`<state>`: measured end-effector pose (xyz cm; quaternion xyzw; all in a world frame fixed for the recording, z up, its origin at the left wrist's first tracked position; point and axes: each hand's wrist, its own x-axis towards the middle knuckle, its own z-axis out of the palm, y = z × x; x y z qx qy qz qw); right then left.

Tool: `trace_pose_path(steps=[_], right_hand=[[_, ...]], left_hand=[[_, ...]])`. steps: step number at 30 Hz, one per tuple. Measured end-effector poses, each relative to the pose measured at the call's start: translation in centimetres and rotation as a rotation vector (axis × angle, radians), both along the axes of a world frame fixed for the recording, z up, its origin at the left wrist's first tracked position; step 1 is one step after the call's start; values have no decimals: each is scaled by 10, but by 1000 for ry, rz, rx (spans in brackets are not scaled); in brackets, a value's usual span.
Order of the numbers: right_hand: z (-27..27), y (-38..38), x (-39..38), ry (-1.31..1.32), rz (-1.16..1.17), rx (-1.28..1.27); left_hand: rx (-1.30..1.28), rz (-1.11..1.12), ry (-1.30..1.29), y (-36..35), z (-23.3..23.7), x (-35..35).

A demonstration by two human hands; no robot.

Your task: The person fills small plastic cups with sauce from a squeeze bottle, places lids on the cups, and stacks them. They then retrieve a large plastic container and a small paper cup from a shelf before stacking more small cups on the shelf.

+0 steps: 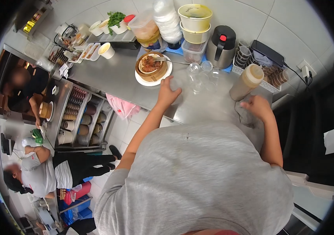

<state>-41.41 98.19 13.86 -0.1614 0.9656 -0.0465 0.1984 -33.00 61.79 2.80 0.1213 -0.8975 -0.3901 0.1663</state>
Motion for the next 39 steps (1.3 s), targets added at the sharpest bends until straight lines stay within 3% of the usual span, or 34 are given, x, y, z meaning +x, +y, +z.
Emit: trace_pose_path(steps=[1,4,7,10,13,16,24,31,39], right_hand=[[-4,2,5,70,213,-190],[-2,-46,13,3,264,-569],[0,-75,22,116,321,-734],[-4,-63,27,-1008,-66,-1539],[-43,-36,35,-1521,-559,-2150],[-56,-12,39,-1411,-952,-2240],[-41,-43,2,-1468,-1059,-2526],[-61,-50,-43,-1285,-1538,-2587],[-40,-37,-28,-733,-1328,-2327]], left_hand=[[-27,7,-22,-1,4,-2],[-250,31,-14,-2,12,-11],[-410,-44,174,11,25,-20],[-323,-244,241,23,29,-27],[-346,-294,197,38,22,-27],[-378,-298,166,51,7,-27],[-354,-401,200,66,-2,-22],[-236,-369,332,81,7,-20],[-320,-273,94,79,5,-55]])
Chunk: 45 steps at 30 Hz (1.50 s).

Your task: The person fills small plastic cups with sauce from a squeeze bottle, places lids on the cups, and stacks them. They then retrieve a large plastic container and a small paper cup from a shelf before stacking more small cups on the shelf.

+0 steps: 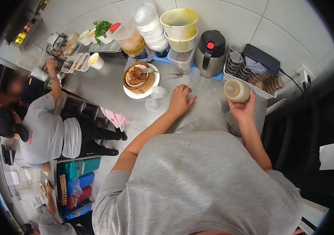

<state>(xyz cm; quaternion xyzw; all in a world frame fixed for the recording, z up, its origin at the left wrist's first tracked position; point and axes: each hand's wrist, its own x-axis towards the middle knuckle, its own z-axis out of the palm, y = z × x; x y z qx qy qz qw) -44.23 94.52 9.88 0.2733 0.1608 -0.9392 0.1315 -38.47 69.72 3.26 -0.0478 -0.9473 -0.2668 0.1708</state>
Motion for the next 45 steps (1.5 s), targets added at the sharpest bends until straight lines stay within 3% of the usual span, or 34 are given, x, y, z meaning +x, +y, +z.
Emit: trace_pose_path(steps=[5,8,11,14,17,22,28,32,35,38,41,44,45], right_hand=[[-18,28,-5,129,-118,138],[-48,38,-16,224,-154,274],[-56,41,-24,291,-188,429],[-52,29,-26,332,-216,500],[-56,22,-30,385,-228,560],[-42,1,-23,405,-264,757],[-54,-4,-28,681,-327,1221],[-28,-9,-23,800,-276,1257],[-14,-8,-27,830,-184,1259],[-7,-4,-32,836,-173,1328],[-1,-4,-38,842,-188,1362],[3,-2,-40,857,-193,1388],[4,0,-40,857,-187,1405]], left_hand=[[-148,85,181,18,21,4],[-156,-125,235,28,29,-11],[-159,-284,126,42,31,-42],[-215,-328,-24,42,15,-63],[-82,-323,-68,37,-3,-67],[-104,-333,50,36,7,-58],[-126,-320,-25,36,9,-59],[-122,-313,-41,34,13,-55],[-105,-110,183,30,28,-40],[-32,132,174,18,23,-39],[-158,122,79,-2,1,-47],[-232,-76,-196,-10,8,-45],[-182,-105,-183,-7,13,-42]])
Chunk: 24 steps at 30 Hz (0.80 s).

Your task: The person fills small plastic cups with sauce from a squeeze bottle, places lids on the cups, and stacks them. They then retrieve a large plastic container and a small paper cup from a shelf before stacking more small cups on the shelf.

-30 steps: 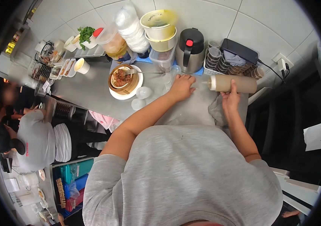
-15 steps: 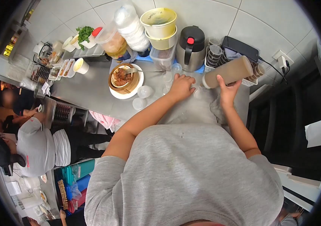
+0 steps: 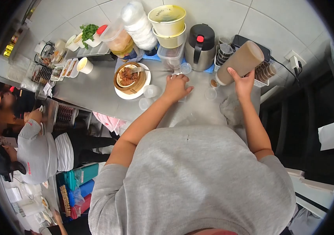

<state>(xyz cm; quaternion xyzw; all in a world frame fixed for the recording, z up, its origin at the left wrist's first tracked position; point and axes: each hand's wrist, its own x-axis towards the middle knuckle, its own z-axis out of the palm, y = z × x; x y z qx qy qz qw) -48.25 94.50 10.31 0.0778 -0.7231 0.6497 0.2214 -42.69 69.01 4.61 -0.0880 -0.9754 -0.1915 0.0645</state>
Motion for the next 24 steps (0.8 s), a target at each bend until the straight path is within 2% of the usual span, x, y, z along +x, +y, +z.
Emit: trace_pose_path(steps=[2,5,8,11,14,17,20,24], right_hand=[[-2,3,1,8,-15,25],[0,3,-1,36,-43,24],[5,2,1,26,-46,-17],[2,4,-1,21,-20,-51],[2,4,-2,32,-16,-58],[0,5,-1,29,-39,-45],[-2,5,-2,33,-31,-73],[-2,6,-3,26,-13,-84]], left_hand=[[105,-55,5,7,10,7],[244,159,73,9,7,-5],[25,316,-8,-1,-2,-23],[-3,284,-81,-14,-19,-33],[-105,269,-7,-13,-27,-36],[-19,303,-177,-5,-22,-36],[-34,292,-208,4,-13,-30],[230,266,-222,11,-27,-29]])
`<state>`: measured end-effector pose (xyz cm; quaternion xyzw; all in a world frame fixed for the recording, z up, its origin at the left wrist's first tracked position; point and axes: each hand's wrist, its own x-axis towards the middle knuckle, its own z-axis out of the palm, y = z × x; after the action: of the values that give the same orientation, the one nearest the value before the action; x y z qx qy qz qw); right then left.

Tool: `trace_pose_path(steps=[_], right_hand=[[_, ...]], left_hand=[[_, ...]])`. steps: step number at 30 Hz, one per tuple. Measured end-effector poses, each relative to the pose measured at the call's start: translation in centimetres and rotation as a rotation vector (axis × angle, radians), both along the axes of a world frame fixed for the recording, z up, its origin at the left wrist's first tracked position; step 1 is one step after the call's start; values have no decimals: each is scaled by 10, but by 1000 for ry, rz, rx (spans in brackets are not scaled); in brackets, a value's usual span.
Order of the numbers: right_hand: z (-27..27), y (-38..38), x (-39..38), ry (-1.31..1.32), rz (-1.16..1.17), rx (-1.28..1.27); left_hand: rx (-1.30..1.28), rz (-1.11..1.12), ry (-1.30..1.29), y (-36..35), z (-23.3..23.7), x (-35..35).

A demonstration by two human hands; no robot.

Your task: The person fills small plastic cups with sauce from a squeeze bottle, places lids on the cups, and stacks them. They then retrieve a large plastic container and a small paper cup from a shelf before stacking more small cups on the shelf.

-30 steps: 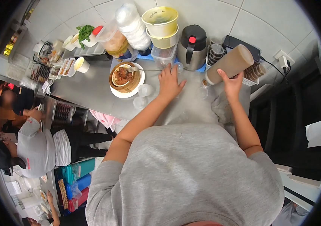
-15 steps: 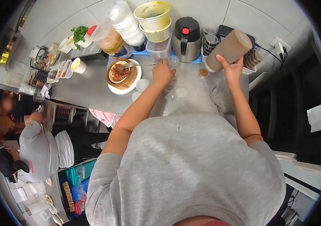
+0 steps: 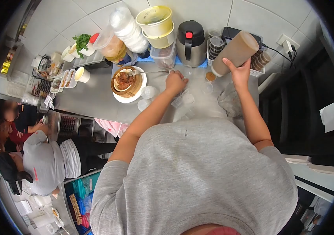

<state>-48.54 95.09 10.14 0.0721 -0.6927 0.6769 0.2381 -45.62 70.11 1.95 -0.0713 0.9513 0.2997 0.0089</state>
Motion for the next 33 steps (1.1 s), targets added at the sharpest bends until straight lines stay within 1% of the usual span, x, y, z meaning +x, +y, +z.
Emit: trace_pose_path(steps=[2,5,8,11,13,17,19,23,26,29,32,33], right_hand=[[-1,1,-2,-12,4,8],[-4,3,-3,-38,15,13],[-1,2,-2,-37,33,-6],[2,-2,-6,-24,39,17],[11,-10,-6,-4,47,39],[6,-28,-14,10,89,78],[0,-38,-18,46,90,122],[-1,-50,-18,-18,70,207],[6,-55,-14,-15,70,227],[10,-57,-11,-16,65,218],[7,-58,-15,8,70,188],[5,-58,-17,29,72,177]], left_hand=[[196,12,12,-1,-7,-5],[649,40,-44,-3,-18,-13],[772,29,-122,1,-4,-11],[851,-8,-165,3,-11,-15],[856,-13,-205,7,-8,-16],[827,-74,-274,9,5,-13],[840,-90,-274,6,2,-15],[852,-113,-253,-1,-8,-22],[785,17,-163,-1,14,-12],[847,125,-66,-9,9,-12],[736,194,-2,-14,2,-9],[545,153,19,-18,2,-6]])
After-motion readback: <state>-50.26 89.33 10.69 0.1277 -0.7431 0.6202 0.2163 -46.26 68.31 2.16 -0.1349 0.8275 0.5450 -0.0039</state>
